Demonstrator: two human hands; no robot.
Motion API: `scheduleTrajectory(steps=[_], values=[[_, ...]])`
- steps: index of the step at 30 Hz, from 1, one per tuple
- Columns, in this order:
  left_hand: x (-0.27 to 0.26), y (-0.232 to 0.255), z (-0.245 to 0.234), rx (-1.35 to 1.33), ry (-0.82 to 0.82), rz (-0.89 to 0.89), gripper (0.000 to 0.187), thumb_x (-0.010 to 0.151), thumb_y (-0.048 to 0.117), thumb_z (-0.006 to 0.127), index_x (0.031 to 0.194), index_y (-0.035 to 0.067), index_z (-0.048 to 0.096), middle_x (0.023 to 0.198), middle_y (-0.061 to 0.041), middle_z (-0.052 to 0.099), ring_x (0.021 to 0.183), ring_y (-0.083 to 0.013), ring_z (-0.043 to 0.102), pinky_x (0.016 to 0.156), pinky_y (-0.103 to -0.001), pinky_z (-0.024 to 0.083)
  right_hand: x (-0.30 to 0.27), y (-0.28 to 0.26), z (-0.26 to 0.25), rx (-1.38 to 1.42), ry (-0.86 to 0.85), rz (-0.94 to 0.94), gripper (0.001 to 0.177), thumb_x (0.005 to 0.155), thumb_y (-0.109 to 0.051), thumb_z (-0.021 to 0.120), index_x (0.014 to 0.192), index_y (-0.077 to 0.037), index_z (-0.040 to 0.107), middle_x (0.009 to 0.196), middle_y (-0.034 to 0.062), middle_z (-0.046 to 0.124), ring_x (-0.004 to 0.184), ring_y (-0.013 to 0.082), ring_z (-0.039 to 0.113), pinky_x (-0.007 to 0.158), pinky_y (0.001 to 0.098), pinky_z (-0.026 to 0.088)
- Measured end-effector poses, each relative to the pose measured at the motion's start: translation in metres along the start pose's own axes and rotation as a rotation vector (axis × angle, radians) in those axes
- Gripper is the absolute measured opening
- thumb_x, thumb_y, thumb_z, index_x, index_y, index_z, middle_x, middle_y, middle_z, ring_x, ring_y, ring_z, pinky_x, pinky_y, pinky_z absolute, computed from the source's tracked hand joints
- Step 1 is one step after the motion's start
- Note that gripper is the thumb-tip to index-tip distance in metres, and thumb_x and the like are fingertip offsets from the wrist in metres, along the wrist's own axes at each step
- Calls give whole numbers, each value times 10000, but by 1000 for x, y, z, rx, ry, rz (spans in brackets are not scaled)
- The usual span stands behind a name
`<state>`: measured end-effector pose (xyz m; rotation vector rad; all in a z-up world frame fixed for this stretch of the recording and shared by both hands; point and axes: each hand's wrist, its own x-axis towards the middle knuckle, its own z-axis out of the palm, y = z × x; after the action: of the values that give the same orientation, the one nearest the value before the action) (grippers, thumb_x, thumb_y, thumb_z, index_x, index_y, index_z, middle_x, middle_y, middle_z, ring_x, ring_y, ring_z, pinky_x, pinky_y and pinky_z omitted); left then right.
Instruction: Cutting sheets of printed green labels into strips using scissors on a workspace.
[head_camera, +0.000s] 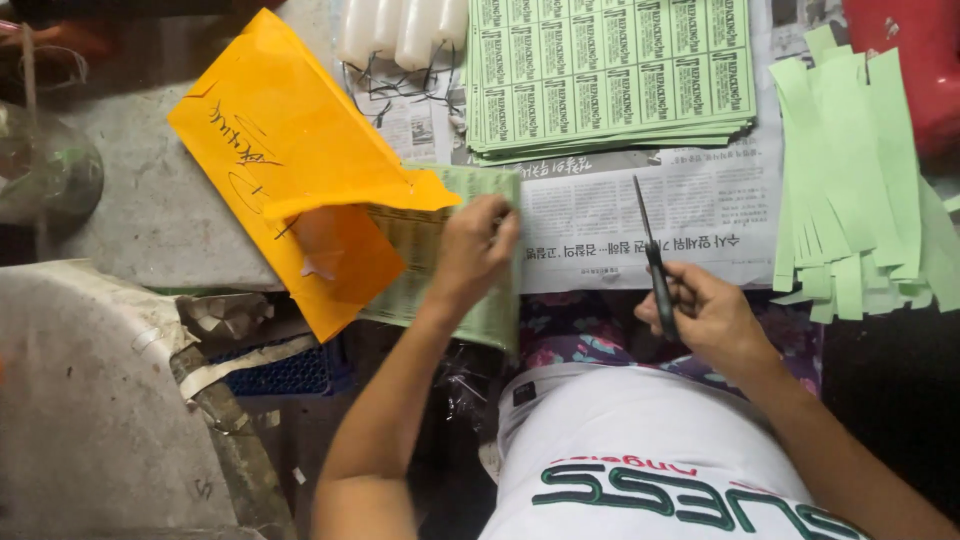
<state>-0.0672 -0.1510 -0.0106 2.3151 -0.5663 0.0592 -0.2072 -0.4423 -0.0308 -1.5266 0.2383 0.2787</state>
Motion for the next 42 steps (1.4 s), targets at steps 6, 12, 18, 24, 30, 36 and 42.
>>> scheduleTrajectory(steps=[6, 12, 18, 24, 30, 36, 42], values=[[53, 48, 101, -209, 172, -51, 213, 954, 280, 563, 847, 101, 607, 750, -159, 640, 781, -406, 671, 710, -489, 527, 18, -59, -1, -409, 226, -98, 536, 829, -245, 889, 1285, -71, 668, 849, 72, 736, 690, 159, 674, 647, 308, 530], [75, 64, 175, -288, 148, -153, 218, 951, 282, 536, 819, 125, 612, 730, -108, 668, 714, -332, 697, 696, -461, 534, 23, -56, -17, -559, 344, -34, 614, 770, -336, 925, 1283, -92, 693, 869, 68, 718, 734, 198, 632, 704, 360, 537], [80, 79, 183, -263, 94, -233, 220, 956, 299, 546, 839, 135, 634, 745, -84, 679, 696, -297, 701, 683, -416, 540, 35, -22, -34, -759, 397, -98, 504, 807, 23, 782, 1304, 10, 702, 903, 250, 733, 848, 423, 726, 703, 454, 601], [54, 115, 110, -224, 42, -139, 409, 947, 471, 539, 1020, 82, 645, 993, -80, 704, 698, -171, 695, 546, -297, 481, 39, -21, -53, -601, 323, -46, 487, 860, -85, 824, 1309, 3, 657, 958, 138, 743, 831, 153, 663, 751, 303, 526], [-60, 72, 0, -76, 372, -185, 231, 962, 74, 670, 785, 103, 525, 700, -22, 535, 620, -145, 492, 553, -260, 448, 28, -56, -52, -586, 290, 142, 517, 887, -46, 803, 1368, 20, 626, 1016, 188, 718, 873, 234, 647, 766, 349, 557], [-152, -44, -5, -608, 319, -1085, 417, 906, 368, 684, 1191, 64, 667, 1077, -112, 739, 919, -200, 725, 761, -321, 609, 23, -54, -66, -626, 305, 114, 576, 887, -47, 825, 1417, 46, 617, 961, 172, 690, 878, 221, 626, 785, 341, 547], [-126, -29, 8, -917, 139, -1163, 233, 806, 69, 821, 974, -20, 686, 957, -158, 763, 819, -191, 716, 692, -289, 591, 15, -70, -66, -620, 310, 179, 615, 882, -72, 821, 1450, 11, 599, 944, 134, 654, 878, 203, 601, 817, 319, 535]])
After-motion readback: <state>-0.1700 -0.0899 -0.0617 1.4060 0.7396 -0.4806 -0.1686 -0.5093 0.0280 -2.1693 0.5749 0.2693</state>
